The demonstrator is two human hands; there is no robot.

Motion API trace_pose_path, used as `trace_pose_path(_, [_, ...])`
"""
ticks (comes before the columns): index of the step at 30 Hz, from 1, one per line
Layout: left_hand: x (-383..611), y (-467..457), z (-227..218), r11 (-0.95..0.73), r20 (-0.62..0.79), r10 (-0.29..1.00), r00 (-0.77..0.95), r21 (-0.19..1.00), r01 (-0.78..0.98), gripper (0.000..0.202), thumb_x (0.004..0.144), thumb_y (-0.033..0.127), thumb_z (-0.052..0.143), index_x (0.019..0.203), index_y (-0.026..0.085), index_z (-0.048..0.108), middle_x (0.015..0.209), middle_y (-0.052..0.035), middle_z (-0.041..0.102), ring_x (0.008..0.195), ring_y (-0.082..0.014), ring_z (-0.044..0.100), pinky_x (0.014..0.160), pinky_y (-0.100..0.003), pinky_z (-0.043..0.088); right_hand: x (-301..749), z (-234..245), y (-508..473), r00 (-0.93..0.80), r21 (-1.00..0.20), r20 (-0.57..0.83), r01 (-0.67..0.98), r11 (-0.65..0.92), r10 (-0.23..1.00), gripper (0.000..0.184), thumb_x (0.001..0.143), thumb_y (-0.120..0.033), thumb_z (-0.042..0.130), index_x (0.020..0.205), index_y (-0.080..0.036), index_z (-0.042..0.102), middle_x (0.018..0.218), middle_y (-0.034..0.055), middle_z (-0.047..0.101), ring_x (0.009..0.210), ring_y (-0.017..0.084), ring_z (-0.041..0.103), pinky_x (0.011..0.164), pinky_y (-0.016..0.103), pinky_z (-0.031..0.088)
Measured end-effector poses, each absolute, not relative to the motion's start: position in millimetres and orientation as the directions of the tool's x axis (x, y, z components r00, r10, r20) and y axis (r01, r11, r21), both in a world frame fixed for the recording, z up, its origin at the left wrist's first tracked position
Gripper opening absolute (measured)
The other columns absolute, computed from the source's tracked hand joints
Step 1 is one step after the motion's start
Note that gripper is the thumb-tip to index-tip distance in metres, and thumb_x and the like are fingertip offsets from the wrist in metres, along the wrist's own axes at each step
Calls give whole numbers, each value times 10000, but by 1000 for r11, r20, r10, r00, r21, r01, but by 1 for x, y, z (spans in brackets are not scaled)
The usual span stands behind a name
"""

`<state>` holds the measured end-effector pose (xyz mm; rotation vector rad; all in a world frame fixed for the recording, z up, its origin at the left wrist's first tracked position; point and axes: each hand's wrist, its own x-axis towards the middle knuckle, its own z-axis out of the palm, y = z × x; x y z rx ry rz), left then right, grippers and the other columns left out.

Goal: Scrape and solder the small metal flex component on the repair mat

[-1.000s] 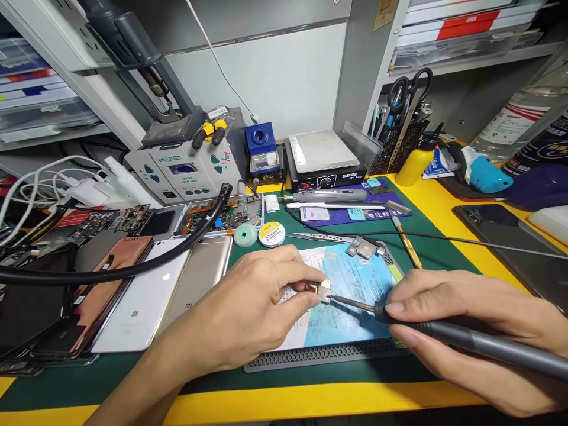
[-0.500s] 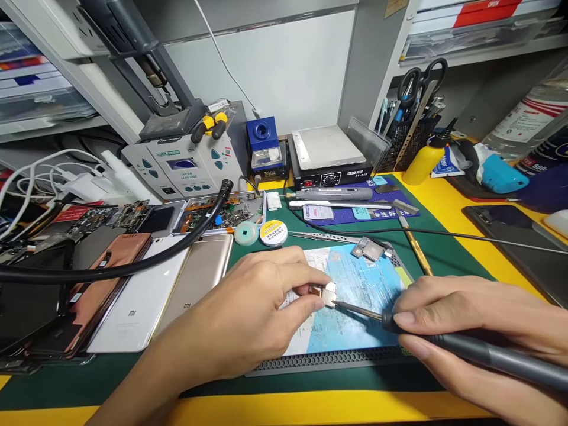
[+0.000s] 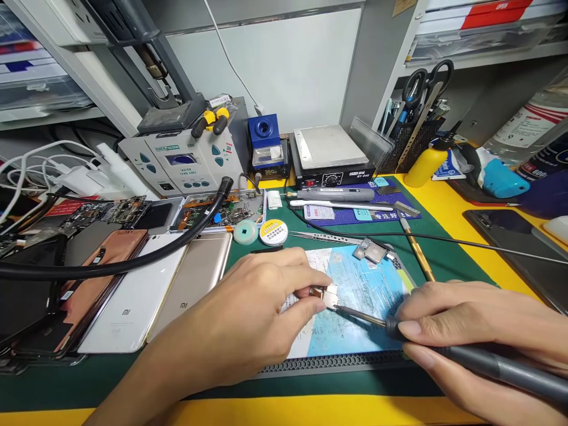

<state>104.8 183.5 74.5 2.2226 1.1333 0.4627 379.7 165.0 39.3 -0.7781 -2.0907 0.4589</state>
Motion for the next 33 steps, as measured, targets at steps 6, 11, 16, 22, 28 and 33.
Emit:
trace_pose_path(6, [104, 183, 74, -459, 30, 814, 580, 645, 611, 194, 1025, 230, 579, 1111, 296, 740, 958, 64, 679, 885, -86, 598, 806, -219, 399, 382, 38, 166, -467, -568, 576, 361, 739, 671, 310, 755, -50, 751, 959, -283, 728, 790, -7, 789, 623, 175, 766, 597, 214, 641])
trace_pose_path(11, [105, 183, 74, -462, 37, 815, 578, 642, 611, 196, 1023, 219, 579, 1107, 294, 739, 950, 64, 675, 872, -84, 596, 798, -223, 399, 382, 37, 164, -456, -561, 586, 369, 741, 670, 283, 766, -56, 745, 946, -272, 721, 784, -2, 785, 634, 167, 760, 604, 207, 638])
trace_pose_path(16, [105, 183, 73, -466, 36, 811, 584, 644, 607, 196, 1024, 227, 581, 1118, 288, 742, 957, 52, 691, 884, -101, 605, 809, -242, 405, 381, 38, 166, -470, -562, 577, 365, 742, 668, 300, 772, -62, 745, 972, -284, 717, 793, 2, 790, 633, 180, 761, 606, 227, 644])
trace_pose_path(22, [105, 183, 73, -469, 38, 811, 584, 640, 609, 178, 1024, 225, 584, 1081, 283, 743, 949, 53, 689, 873, -100, 601, 809, -244, 402, 380, 38, 167, -460, -566, 575, 374, 735, 677, 287, 768, -57, 745, 946, -282, 724, 781, 1, 785, 607, 179, 757, 592, 226, 643])
trace_pose_path(28, [104, 183, 73, -478, 54, 811, 582, 635, 607, 194, 1024, 231, 588, 1120, 289, 747, 938, 53, 693, 864, -101, 606, 802, -242, 403, 381, 38, 165, -439, -574, 580, 377, 727, 686, 296, 760, -61, 745, 945, -292, 731, 772, 3, 784, 607, 197, 764, 567, 240, 639])
trace_pose_path(33, [104, 182, 73, -482, 56, 807, 588, 637, 601, 181, 1020, 220, 590, 1086, 287, 745, 924, 60, 681, 846, -92, 597, 795, -234, 397, 380, 37, 164, -466, -565, 573, 371, 737, 674, 299, 766, -50, 741, 955, -281, 723, 785, -1, 783, 627, 175, 760, 589, 218, 637])
